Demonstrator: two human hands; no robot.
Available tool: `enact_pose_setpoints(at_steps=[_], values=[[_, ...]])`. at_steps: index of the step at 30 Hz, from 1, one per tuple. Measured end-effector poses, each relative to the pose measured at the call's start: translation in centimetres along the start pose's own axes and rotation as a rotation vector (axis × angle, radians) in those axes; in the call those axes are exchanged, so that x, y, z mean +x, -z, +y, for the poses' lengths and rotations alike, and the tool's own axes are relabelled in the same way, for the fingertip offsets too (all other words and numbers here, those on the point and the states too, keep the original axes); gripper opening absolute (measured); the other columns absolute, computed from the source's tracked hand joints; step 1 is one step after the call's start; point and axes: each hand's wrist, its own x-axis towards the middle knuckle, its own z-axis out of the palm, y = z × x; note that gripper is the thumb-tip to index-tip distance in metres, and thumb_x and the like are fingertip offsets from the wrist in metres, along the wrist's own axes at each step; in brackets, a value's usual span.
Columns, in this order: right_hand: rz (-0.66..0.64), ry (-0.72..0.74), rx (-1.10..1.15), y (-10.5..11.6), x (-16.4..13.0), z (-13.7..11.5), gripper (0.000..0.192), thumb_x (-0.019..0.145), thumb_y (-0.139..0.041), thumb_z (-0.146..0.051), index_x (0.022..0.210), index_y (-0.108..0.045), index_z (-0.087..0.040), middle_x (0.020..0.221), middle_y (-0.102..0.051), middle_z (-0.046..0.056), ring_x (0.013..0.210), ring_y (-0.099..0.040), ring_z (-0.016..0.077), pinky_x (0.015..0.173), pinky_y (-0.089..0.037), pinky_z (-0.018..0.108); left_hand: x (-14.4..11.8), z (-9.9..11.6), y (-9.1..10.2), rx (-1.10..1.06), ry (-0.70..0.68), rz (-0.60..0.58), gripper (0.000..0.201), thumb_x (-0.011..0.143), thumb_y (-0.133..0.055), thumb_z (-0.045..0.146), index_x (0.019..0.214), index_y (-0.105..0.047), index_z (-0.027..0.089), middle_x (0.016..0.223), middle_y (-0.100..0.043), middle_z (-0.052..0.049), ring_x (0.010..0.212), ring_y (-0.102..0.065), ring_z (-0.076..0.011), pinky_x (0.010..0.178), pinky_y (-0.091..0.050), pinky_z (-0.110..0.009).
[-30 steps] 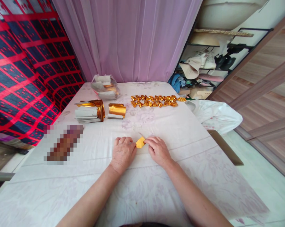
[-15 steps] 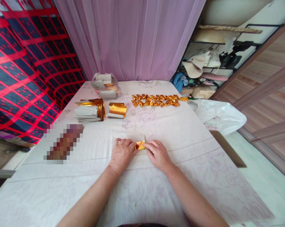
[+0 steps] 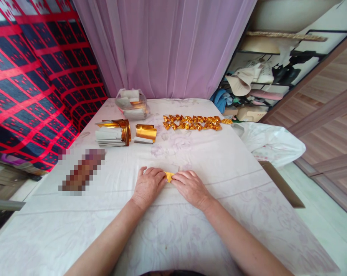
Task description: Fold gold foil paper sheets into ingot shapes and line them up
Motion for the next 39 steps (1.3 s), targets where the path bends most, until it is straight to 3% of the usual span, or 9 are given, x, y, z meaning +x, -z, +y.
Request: enact_pose_setpoints(at_steps=[6, 14, 22, 28, 39], values=[[-0.093, -0.002, 0.083, 0.1, -0.2, 0.8, 0.021, 0.091, -0.059, -0.021, 0.112, -0.065, -0.019, 0.106, -0.07, 0.007, 0.095, -0.061, 0.0198, 0.082, -0.044, 0.034, 0.6, 1.0, -0.4, -0.002, 0.121, 0.012, 0.012, 0.09, -0.06, 0.033, 0.091, -0.066, 0.022, 0.099, -0.069, -0.004, 0.096, -0.059, -0.0247, 0.089, -0.036, -0.044], [-0.114, 0.045, 0.019, 0.0, -0.1, 1.7, 0.017, 0.088, -0.063, -0.021, 0.105, -0.066, -0.02, 0.102, -0.07, 0.005, 0.09, -0.061, 0.0195, 0.079, -0.046, 0.034, 1.0, 0.8, -0.8, -0.07, 0.185, 0.006, 0.007, 0.086, -0.062, 0.03, 0.087, -0.064, 0.023, 0.095, -0.067, -0.002, 0.097, -0.057, -0.0234, 0.087, -0.036, -0.041], [-0.149, -0.002, 0.055, 0.6, -0.3, 1.1, 0.021, 0.089, -0.058, -0.015, 0.107, -0.067, -0.021, 0.106, -0.069, 0.005, 0.092, -0.06, 0.0192, 0.08, -0.046, 0.034, 1.1, 0.4, -0.5, -0.031, 0.11, -0.025, 0.008, 0.089, -0.059, 0.028, 0.085, -0.064, 0.023, 0.099, -0.067, -0.003, 0.099, -0.057, -0.0236, 0.097, -0.032, -0.048], [-0.148, -0.019, 0.112, 0.5, 0.0, 1.4, 0.021, 0.088, -0.058, -0.014, 0.106, -0.068, -0.021, 0.102, -0.069, 0.005, 0.092, -0.06, 0.0189, 0.081, -0.048, 0.034, 1.0, -0.1, 0.4, -0.04, 0.01, -0.082, 0.013, 0.085, -0.066, 0.037, 0.09, -0.065, 0.024, 0.105, -0.067, -0.003, 0.102, -0.058, -0.0243, 0.105, -0.024, -0.055], [-0.15, -0.077, 0.176, 0.4, 0.4, 1.3, 0.017, 0.087, -0.063, -0.022, 0.103, -0.068, -0.022, 0.099, -0.067, 0.005, 0.092, -0.059, 0.0187, 0.083, -0.048, 0.033, 1.1, 0.3, 0.3, -0.043, 0.057, -0.07, 0.013, 0.086, -0.065, 0.038, 0.087, -0.065, 0.024, 0.1, -0.067, -0.003, 0.1, -0.058, -0.0247, 0.105, -0.025, -0.055]])
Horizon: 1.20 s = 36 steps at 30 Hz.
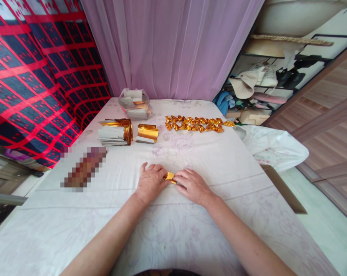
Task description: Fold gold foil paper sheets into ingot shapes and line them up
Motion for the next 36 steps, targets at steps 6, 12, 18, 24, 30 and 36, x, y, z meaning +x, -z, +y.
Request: enact_pose_setpoints(at_steps=[6, 12, 18, 24, 30, 36], values=[[0.032, 0.032, -0.045, -0.2, 0.3, 0.2, 0.015, 0.091, -0.06, -0.021, 0.104, -0.068, -0.021, 0.097, -0.067, 0.004, 0.088, -0.058, 0.0173, 0.081, -0.046, 0.031, -0.1, 0.0, -0.1, 0.017, 0.0, 0.017, 0.015, 0.089, -0.061, 0.038, 0.089, -0.066, 0.023, 0.101, -0.067, -0.004, 0.099, -0.059, -0.0243, 0.105, -0.024, -0.055], [0.092, 0.071, -0.118, -0.7, 0.1, -0.5, 0.014, 0.095, -0.054, -0.02, 0.09, -0.067, -0.021, 0.089, -0.067, 0.002, 0.081, -0.057, 0.0155, 0.073, -0.041, 0.03, -0.6, -0.3, -0.1, -0.073, 0.003, 0.01, 0.011, 0.093, -0.055, 0.029, 0.091, -0.066, 0.025, 0.109, -0.07, -0.001, 0.105, -0.059, -0.0227, 0.107, -0.021, -0.057], [0.077, 0.016, -0.084, -1.0, 0.2, -0.7, 0.016, 0.095, -0.055, -0.026, 0.085, -0.067, -0.021, 0.083, -0.066, 0.002, 0.079, -0.057, 0.016, 0.072, -0.04, 0.031, -1.1, -0.5, -1.0, -0.14, 0.057, 0.074, 0.007, 0.087, -0.06, 0.023, 0.087, -0.067, 0.026, 0.111, -0.07, -0.001, 0.106, -0.059, -0.0218, 0.106, -0.025, -0.052], [0.07, -0.005, -0.029, -0.7, -0.2, -0.3, 0.01, 0.092, -0.058, -0.021, 0.091, -0.068, -0.022, 0.087, -0.066, 0.002, 0.082, -0.057, 0.0162, 0.075, -0.041, 0.03, -1.1, -0.6, -1.3, -0.175, 0.067, 0.096, 0.005, 0.084, -0.063, 0.024, 0.085, -0.068, 0.025, 0.111, -0.07, -0.003, 0.107, -0.059, -0.0223, 0.106, -0.027, -0.05], [0.102, -0.048, -0.056, -0.8, -0.1, -0.6, 0.017, 0.094, -0.053, -0.021, 0.084, -0.067, -0.021, 0.084, -0.066, 0.003, 0.08, -0.057, 0.0169, 0.073, -0.041, 0.032, -1.2, -0.6, -1.3, -0.179, 0.065, 0.101, 0.005, 0.085, -0.062, 0.023, 0.085, -0.067, 0.026, 0.11, -0.07, -0.001, 0.107, -0.059, -0.0218, 0.106, -0.027, -0.05], [0.134, -0.136, -0.048, -1.4, 0.1, -1.0, 0.016, 0.093, -0.053, -0.02, 0.081, -0.064, -0.021, 0.081, -0.064, 0.003, 0.079, -0.056, 0.017, 0.074, -0.042, 0.031, -1.2, -0.6, -1.2, -0.186, 0.067, 0.087, 0.006, 0.085, -0.062, 0.024, 0.087, -0.067, 0.025, 0.11, -0.07, -0.002, 0.108, -0.058, -0.0226, 0.107, -0.027, -0.05]])
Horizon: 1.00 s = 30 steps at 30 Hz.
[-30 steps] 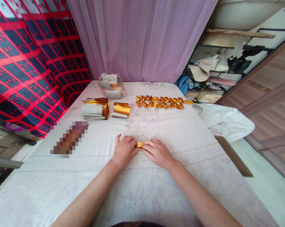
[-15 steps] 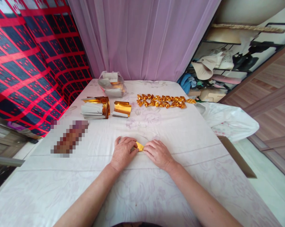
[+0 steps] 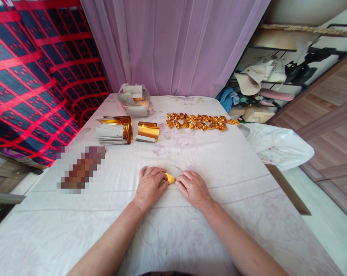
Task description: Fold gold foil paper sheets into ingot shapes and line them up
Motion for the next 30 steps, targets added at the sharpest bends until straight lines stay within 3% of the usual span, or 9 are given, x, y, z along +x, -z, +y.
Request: enact_pose_setpoints(at_steps=[13, 30], values=[[0.042, -0.135, -0.061, -0.6, -0.3, -0.6, 0.018, 0.093, -0.051, -0.024, 0.077, -0.059, -0.021, 0.075, -0.059, 0.003, 0.075, -0.053, 0.0187, 0.069, -0.037, 0.031, -0.1, 0.1, 0.2, -0.036, 0.015, -0.015, 0.008, 0.085, -0.06, 0.02, 0.086, -0.066, 0.026, 0.112, -0.07, -0.001, 0.108, -0.059, -0.0217, 0.108, -0.025, -0.051], [0.033, -0.207, -0.086, -0.5, -0.1, -1.1, 0.02, 0.092, -0.054, -0.025, 0.072, -0.057, -0.021, 0.072, -0.057, 0.001, 0.072, -0.053, 0.0168, 0.069, -0.033, 0.029, -0.1, 0.0, 0.1, -0.056, 0.011, -0.026, 0.01, 0.085, -0.061, 0.018, 0.087, -0.066, 0.026, 0.113, -0.069, 0.0, 0.11, -0.058, -0.0229, 0.108, -0.025, -0.053]])
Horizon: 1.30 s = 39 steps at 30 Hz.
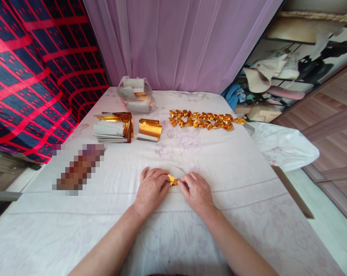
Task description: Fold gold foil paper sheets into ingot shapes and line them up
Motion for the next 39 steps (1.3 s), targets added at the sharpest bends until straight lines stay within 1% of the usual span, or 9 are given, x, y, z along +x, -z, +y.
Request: enact_pose_setpoints(at_steps=[9, 13, 16, 22, 30, 39], values=[[-0.014, -0.019, -0.002, -0.12, 0.1, -0.08, 0.018, 0.09, -0.056, -0.024, 0.072, -0.055, -0.021, 0.071, -0.057, 0.0, 0.072, -0.053, 0.017, 0.069, -0.033, 0.029, -0.1, -0.07, 0.05, -0.001, -0.008, 0.006, 0.01, 0.086, -0.06, 0.019, 0.089, -0.067, 0.026, 0.112, -0.069, -0.001, 0.109, -0.058, -0.0229, 0.108, -0.025, -0.053], [-0.011, -0.027, -0.002, -0.11, 0.15, -0.11, 0.018, 0.089, -0.057, -0.023, 0.071, -0.056, -0.021, 0.07, -0.057, 0.0, 0.071, -0.053, 0.0166, 0.068, -0.032, 0.029, -0.06, 0.1, 0.1, -0.003, -0.01, 0.016, 0.006, 0.088, -0.061, 0.027, 0.089, -0.067, 0.026, 0.111, -0.069, -0.001, 0.108, -0.058, -0.0228, 0.109, -0.025, -0.053], [-0.012, -0.029, -0.003, -0.08, 0.19, -0.12, 0.018, 0.088, -0.057, -0.023, 0.071, -0.056, -0.021, 0.07, -0.056, 0.0, 0.071, -0.053, 0.0163, 0.068, -0.032, 0.029, 0.08, 0.3, 0.01, 0.0, -0.002, 0.025, 0.008, 0.087, -0.064, 0.032, 0.087, -0.067, 0.025, 0.109, -0.07, -0.001, 0.107, -0.059, -0.0231, 0.109, -0.024, -0.053], [-0.008, -0.037, -0.004, -0.15, 0.23, -0.21, 0.017, 0.087, -0.059, -0.022, 0.071, -0.056, -0.021, 0.069, -0.056, -0.001, 0.07, -0.053, 0.0162, 0.068, -0.032, 0.029, 0.26, 0.65, -0.18, 0.016, 0.013, 0.056, 0.008, 0.086, -0.065, 0.029, 0.081, -0.066, 0.024, 0.104, -0.07, -0.002, 0.103, -0.06, -0.0224, 0.108, -0.027, -0.052], [-0.012, -0.056, -0.003, -0.21, 0.21, -0.39, 0.018, 0.088, -0.058, -0.023, 0.071, -0.055, -0.021, 0.069, -0.057, 0.0, 0.07, -0.053, 0.016, 0.068, -0.032, 0.029, 0.22, 0.71, -0.17, 0.031, 0.016, 0.051, 0.006, 0.085, -0.066, 0.028, 0.081, -0.065, 0.024, 0.104, -0.07, 0.0, 0.103, -0.06, -0.0223, 0.107, -0.027, -0.052], [-0.021, -0.077, -0.024, -0.07, 0.34, -0.53, 0.018, 0.087, -0.059, -0.022, 0.07, -0.054, -0.021, 0.07, -0.058, 0.0, 0.07, -0.054, 0.0161, 0.067, -0.032, 0.029, 0.18, 0.71, -0.2, 0.043, 0.006, 0.05, 0.004, 0.086, -0.064, 0.026, 0.083, -0.066, 0.024, 0.105, -0.069, 0.0, 0.103, -0.059, -0.0223, 0.108, -0.027, -0.052]])
